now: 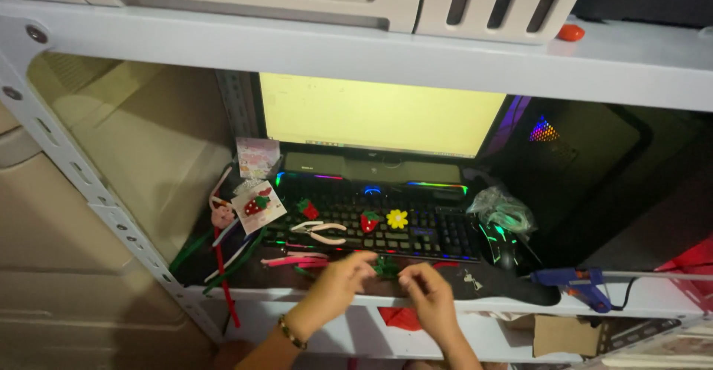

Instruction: Assembling decorative flowers using pipe cleaners and small plastic charms, using a glue gun for attachment.

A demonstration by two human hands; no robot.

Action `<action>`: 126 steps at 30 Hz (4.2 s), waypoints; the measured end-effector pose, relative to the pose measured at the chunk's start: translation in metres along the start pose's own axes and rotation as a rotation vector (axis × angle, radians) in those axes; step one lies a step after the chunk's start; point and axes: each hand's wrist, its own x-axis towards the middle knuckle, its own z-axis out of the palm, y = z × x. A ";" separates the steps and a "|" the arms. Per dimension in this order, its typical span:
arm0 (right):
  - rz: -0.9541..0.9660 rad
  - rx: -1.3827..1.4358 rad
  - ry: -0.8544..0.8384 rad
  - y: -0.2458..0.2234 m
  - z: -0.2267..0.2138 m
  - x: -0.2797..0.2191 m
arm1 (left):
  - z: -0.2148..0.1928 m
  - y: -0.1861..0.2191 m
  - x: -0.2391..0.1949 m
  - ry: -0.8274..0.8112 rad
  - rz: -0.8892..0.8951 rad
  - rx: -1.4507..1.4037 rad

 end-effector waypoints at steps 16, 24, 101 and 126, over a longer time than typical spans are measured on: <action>0.338 0.128 0.041 0.003 -0.015 0.012 | -0.008 -0.003 -0.001 0.194 0.291 0.731; 0.385 0.097 -0.041 -0.004 -0.010 0.020 | -0.066 -0.017 -0.018 0.368 0.268 0.963; 0.099 -0.617 -0.033 0.006 0.010 0.016 | -0.004 0.020 0.003 0.205 0.573 0.771; 0.111 -0.583 0.007 -0.012 0.011 0.012 | -0.255 -0.061 0.078 0.291 -0.525 0.829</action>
